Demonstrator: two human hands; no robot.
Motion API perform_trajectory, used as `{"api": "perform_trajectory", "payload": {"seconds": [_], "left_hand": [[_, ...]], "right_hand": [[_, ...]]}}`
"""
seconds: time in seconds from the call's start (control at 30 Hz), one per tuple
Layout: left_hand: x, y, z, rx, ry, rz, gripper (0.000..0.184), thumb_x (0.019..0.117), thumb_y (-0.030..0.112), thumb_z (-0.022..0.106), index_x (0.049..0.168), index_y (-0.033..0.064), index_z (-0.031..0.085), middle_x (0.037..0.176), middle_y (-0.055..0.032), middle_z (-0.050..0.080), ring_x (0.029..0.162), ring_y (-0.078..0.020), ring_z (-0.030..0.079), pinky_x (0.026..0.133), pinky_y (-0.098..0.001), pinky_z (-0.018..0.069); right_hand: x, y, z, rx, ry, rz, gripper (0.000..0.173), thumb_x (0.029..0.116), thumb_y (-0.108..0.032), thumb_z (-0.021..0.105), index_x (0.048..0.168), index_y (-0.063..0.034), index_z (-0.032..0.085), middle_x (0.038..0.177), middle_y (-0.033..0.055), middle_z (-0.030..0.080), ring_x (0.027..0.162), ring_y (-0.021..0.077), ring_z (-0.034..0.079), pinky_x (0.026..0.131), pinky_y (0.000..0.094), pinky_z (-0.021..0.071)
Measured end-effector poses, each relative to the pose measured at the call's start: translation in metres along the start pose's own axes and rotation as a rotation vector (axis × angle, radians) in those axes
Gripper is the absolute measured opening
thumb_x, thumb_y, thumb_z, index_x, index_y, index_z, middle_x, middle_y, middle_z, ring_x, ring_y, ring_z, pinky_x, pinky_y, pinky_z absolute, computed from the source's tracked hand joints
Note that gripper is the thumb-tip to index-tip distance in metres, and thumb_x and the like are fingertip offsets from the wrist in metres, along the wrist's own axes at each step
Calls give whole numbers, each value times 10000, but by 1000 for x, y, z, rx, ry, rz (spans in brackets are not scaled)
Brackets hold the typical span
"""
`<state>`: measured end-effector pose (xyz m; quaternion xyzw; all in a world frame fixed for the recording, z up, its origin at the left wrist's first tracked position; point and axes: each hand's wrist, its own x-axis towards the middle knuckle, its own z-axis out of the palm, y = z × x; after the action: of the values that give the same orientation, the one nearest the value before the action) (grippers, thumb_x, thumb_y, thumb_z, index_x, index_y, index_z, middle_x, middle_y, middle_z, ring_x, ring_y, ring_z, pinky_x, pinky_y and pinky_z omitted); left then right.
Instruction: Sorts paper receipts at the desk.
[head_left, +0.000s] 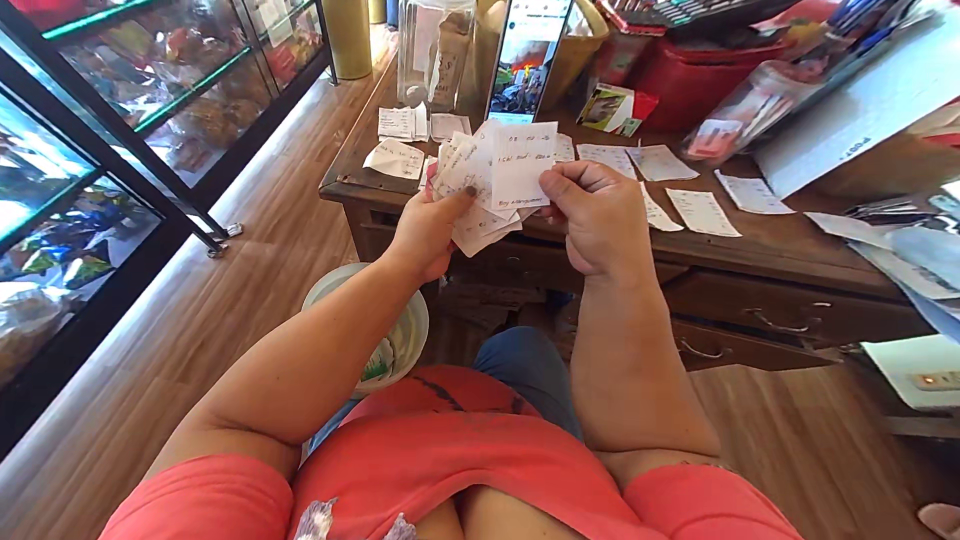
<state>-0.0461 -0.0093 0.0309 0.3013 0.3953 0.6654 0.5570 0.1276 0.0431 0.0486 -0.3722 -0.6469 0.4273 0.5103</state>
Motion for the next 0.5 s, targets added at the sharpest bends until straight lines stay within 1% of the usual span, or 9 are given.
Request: {"api": "perform_trajectory", "payload": {"seconds": [0.07,0.13,0.23,0.3,0.37,0.43,0.47,0.5], "left_hand": [[2,0,-1,2,19,11,276,1056,59,503,1332,40,504,1079,-125,702,942,-216,729,842,-394,620],[3,2,-4,23,38,42,268,1055,62,507,1323,39,509,1065,-115,709,934,-211,731,830,-397,623],[2,5,-7,50,43,99,291,1050,65,498,1339,39,497,1081,-103,707,957,-212,726,842,-415,623],[2,7,-8,38,54,124,279,1047,60,490,1326,52,500,1094,-95,707,979,-216,725,859,-426,621],[-1,9,-9,21,45,146,274,1046,53,480,1319,62,504,1124,-96,704,1018,-226,719,892,-444,614],[-6,10,-9,26,15,151,277,1057,65,476,1332,91,495,1157,-70,697,1048,-207,710,924,-430,604],[-7,9,-7,29,5,155,274,1058,60,469,1328,95,495,1160,-64,696,1052,-201,709,927,-423,604],[-9,9,-5,29,-5,157,274,1057,53,460,1324,102,500,1162,-59,696,1057,-196,707,931,-419,602]], "right_hand": [[-1,0,-4,56,3,6,43,997,-117,645,964,-109,672,774,-86,643,631,-12,590,607,148,519],[-1,2,-10,85,27,-15,67,1004,-115,627,957,-120,675,760,-95,642,623,-13,586,605,151,517],[-5,5,-36,92,118,-48,86,1009,-111,610,950,-122,671,760,-96,643,634,-5,590,621,165,528],[-9,7,-70,27,237,-54,73,1008,-121,614,961,-113,669,765,-100,639,644,-8,591,632,172,530],[-14,11,-114,-115,399,-22,94,1007,-155,623,1015,-74,671,796,-79,629,664,-1,589,651,188,534],[-21,18,-166,-308,541,64,188,1000,-194,644,1086,-31,683,843,-36,624,672,5,570,661,203,521],[-24,23,-190,-394,580,132,231,995,-211,657,1123,-21,688,879,-7,627,684,13,552,667,214,505],[-26,29,-212,-471,602,197,249,985,-220,673,1135,-22,694,905,18,633,688,28,537,669,232,496]]}}
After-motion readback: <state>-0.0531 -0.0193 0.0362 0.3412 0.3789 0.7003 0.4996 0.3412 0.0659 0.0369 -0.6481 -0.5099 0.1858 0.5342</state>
